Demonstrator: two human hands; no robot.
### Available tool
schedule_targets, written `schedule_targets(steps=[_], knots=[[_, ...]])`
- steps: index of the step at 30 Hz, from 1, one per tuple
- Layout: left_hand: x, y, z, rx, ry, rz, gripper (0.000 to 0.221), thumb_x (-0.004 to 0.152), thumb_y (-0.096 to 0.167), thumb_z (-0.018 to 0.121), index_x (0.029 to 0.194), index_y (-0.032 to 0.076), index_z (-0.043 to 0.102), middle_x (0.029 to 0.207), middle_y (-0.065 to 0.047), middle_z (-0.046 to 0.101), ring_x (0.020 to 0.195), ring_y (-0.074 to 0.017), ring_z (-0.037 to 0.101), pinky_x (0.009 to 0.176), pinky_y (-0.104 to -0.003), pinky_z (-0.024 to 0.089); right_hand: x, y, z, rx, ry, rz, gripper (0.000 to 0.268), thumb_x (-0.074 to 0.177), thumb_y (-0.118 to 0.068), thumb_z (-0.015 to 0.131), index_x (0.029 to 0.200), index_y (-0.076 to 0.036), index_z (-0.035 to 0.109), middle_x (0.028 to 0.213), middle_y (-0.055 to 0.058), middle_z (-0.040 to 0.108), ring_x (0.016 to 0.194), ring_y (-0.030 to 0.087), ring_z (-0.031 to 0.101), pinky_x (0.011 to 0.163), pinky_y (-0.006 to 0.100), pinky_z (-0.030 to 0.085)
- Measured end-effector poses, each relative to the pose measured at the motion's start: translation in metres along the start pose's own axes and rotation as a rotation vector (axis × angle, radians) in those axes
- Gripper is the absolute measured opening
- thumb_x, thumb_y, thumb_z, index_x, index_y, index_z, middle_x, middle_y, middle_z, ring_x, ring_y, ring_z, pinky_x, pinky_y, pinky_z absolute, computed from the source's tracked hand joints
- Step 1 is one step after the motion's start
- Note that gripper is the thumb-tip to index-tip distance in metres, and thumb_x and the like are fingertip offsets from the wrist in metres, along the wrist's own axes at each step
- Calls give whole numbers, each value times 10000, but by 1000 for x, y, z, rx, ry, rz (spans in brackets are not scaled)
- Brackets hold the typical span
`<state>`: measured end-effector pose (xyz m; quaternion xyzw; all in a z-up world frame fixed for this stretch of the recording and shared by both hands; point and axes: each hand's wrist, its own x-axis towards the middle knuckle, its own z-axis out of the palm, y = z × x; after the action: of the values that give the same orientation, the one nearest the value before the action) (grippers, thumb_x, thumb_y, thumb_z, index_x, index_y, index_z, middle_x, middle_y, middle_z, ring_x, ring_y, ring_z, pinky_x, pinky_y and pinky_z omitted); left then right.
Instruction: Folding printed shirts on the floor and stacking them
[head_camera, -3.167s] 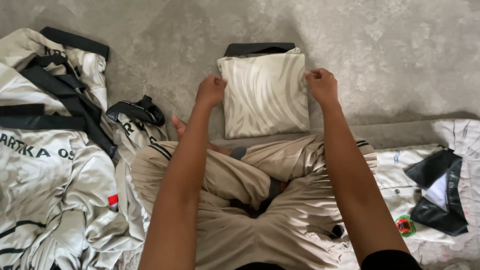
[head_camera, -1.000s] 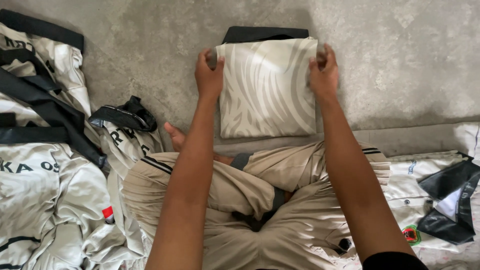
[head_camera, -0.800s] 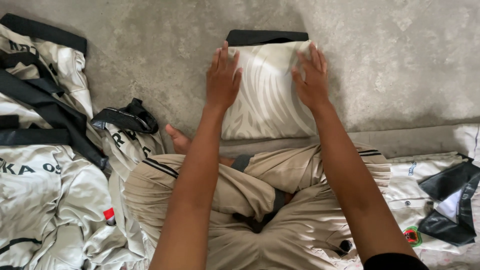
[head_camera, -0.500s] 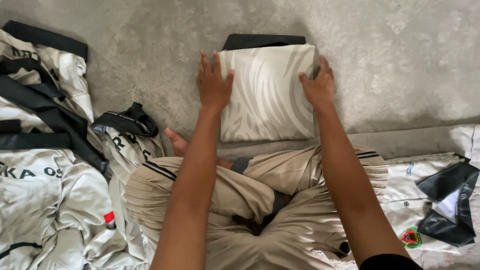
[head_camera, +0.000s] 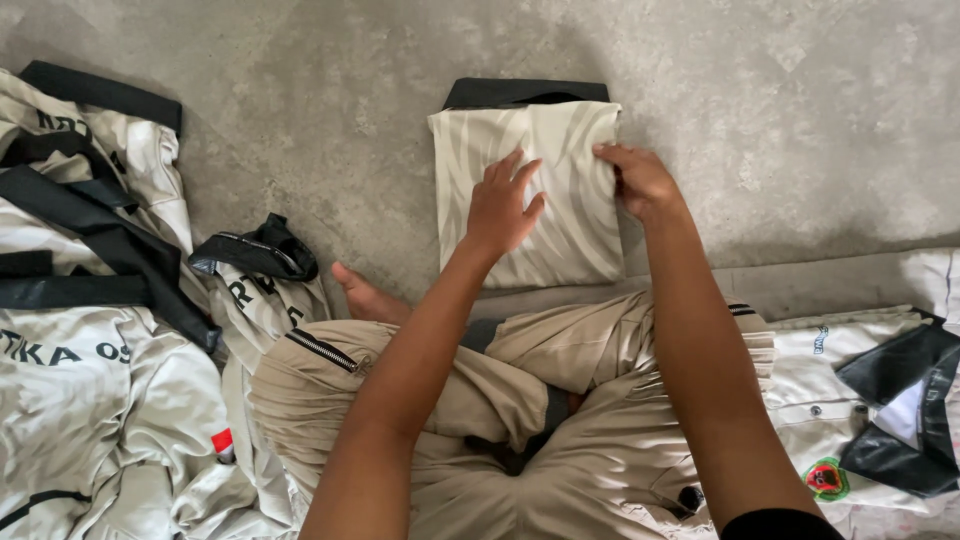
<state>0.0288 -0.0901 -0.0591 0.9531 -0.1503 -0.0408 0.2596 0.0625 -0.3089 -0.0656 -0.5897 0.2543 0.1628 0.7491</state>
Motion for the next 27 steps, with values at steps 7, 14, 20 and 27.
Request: schedule_targets(steps=[7, 14, 20, 27], knots=[[1, 33, -45, -178, -20, -74, 538, 875, 476, 492, 1331, 202, 411, 1321, -104, 436, 1237, -295, 418, 916, -494, 417, -45, -29, 35, -663, 267, -416, 266, 749, -355, 790, 895, -152, 696, 805, 49, 660, 805, 162, 646, 686, 280, 513], [6, -7, 15, -1301, 115, -557, 547, 832, 333, 620, 1271, 68, 432, 1067, -155, 625, 872, -267, 665, 790, -379, 526, -89, -29, 79, -595, -365, -477, 147, 795, -58, 619, 929, -62, 678, 894, 108, 674, 942, 219, 596, 826, 397, 470], [20, 18, -43, -1165, 197, -737, 486, 785, 376, 635, 1108, 17, 574, 1010, -174, 610, 958, -293, 591, 773, -419, 468, -66, -36, 48, -409, -183, -184, 190, 862, -135, 513, 973, -44, 638, 956, 128, 660, 897, 235, 634, 767, 349, 483], [34, 17, -105, -1961, -192, -606, 523, 742, 353, 714, 1119, 12, 592, 1057, -186, 644, 941, -335, 654, 864, -481, 501, -59, -40, 23, -461, -33, -391, 462, 889, -327, 617, 1170, 16, 491, 1044, 222, 544, 987, 333, 528, 808, 446, 456]])
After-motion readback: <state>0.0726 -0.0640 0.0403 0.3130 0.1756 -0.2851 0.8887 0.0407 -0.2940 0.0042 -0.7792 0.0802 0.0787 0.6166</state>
